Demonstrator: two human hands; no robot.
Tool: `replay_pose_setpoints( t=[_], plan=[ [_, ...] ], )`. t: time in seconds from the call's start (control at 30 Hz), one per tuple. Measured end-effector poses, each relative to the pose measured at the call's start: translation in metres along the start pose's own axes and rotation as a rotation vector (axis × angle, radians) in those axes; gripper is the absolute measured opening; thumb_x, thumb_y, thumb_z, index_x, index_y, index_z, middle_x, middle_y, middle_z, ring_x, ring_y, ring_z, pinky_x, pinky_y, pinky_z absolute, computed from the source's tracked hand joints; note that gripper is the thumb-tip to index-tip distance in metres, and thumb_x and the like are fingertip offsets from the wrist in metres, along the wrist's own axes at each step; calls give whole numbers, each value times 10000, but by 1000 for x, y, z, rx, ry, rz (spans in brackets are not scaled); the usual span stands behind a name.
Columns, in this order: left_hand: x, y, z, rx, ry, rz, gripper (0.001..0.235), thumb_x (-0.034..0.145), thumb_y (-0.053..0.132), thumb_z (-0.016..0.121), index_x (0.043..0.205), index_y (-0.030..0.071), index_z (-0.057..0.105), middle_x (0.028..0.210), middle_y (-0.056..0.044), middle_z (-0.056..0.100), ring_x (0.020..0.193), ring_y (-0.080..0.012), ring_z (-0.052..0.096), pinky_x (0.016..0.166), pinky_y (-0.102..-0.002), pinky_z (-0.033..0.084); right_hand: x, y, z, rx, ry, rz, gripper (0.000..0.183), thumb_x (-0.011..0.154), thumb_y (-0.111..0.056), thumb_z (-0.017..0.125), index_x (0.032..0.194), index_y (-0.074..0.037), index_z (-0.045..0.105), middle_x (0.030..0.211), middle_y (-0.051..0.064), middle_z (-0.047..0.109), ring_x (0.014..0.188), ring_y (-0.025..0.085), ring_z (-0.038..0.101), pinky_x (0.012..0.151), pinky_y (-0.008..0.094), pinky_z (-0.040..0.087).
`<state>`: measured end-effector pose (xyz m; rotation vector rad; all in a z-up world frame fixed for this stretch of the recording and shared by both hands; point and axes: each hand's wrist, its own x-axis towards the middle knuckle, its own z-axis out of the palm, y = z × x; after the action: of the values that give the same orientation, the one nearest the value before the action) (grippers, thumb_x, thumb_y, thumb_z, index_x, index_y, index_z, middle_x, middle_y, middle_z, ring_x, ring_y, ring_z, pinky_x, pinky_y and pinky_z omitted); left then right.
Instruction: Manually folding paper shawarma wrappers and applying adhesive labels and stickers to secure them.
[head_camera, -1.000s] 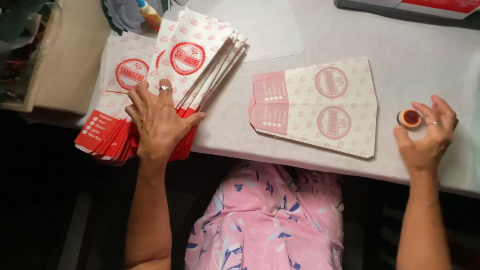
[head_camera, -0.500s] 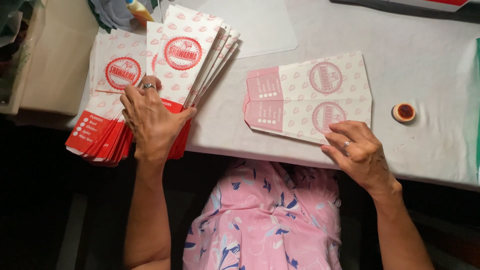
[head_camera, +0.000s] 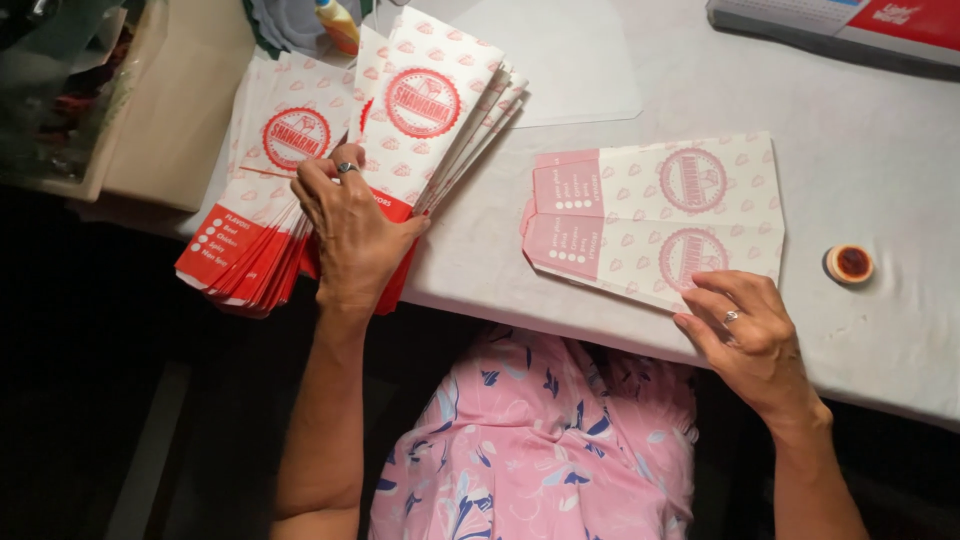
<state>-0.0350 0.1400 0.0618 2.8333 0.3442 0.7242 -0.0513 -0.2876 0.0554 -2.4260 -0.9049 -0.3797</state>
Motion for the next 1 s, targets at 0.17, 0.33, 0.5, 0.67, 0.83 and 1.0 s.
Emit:
replay_pose_setpoints(
  t=[0.17,0.33,0.5,0.67,0.83,1.0],
  plan=[
    [-4,2,1,-16,13,-32,1004,445,392,1045,1233,17,550,1120,-144,426,1012,-332,477,979,-454,434,43,-9,1,11,21,-4,329,859,-111,869,1152,-20,752,1189,144,715,1093,316,633,1011,422,508],
    [-8,7,1,-10,12,-61,976,517,393,1019,1286,51,525,1146,-169,448,1019,-363,490,957,-486,442,166,-45,48,153,10,-303,208,1035,-31,708,1241,-23,687,1205,178,689,1043,360,622,946,456,485],
    [-9,9,2,-38,51,-82,865,588,303,951,1287,16,530,1110,-168,441,939,-376,495,855,-503,456,292,-96,128,146,-65,-680,237,1129,-145,532,1311,-76,668,1313,189,630,1169,379,561,979,484,463],
    [-11,11,-3,-42,46,-81,919,548,302,1013,1275,35,517,1102,-157,454,938,-347,486,855,-477,455,334,-100,185,137,-117,-742,65,1109,-97,563,1132,-52,605,1327,166,554,1341,398,451,1152,578,294],
    [-16,9,0,-75,65,-67,927,537,256,1019,1274,27,505,1090,-169,460,937,-349,485,859,-491,464,349,-97,189,326,-11,-840,115,1052,95,468,952,39,461,957,176,452,811,342,375,989,506,348],
    [-17,7,2,-48,95,-37,924,572,318,1037,1273,20,513,1104,-173,472,959,-345,499,873,-483,474,350,-85,190,215,-79,-829,194,1004,-56,739,1152,-166,679,1056,109,503,940,331,433,1110,574,312]
  ],
)
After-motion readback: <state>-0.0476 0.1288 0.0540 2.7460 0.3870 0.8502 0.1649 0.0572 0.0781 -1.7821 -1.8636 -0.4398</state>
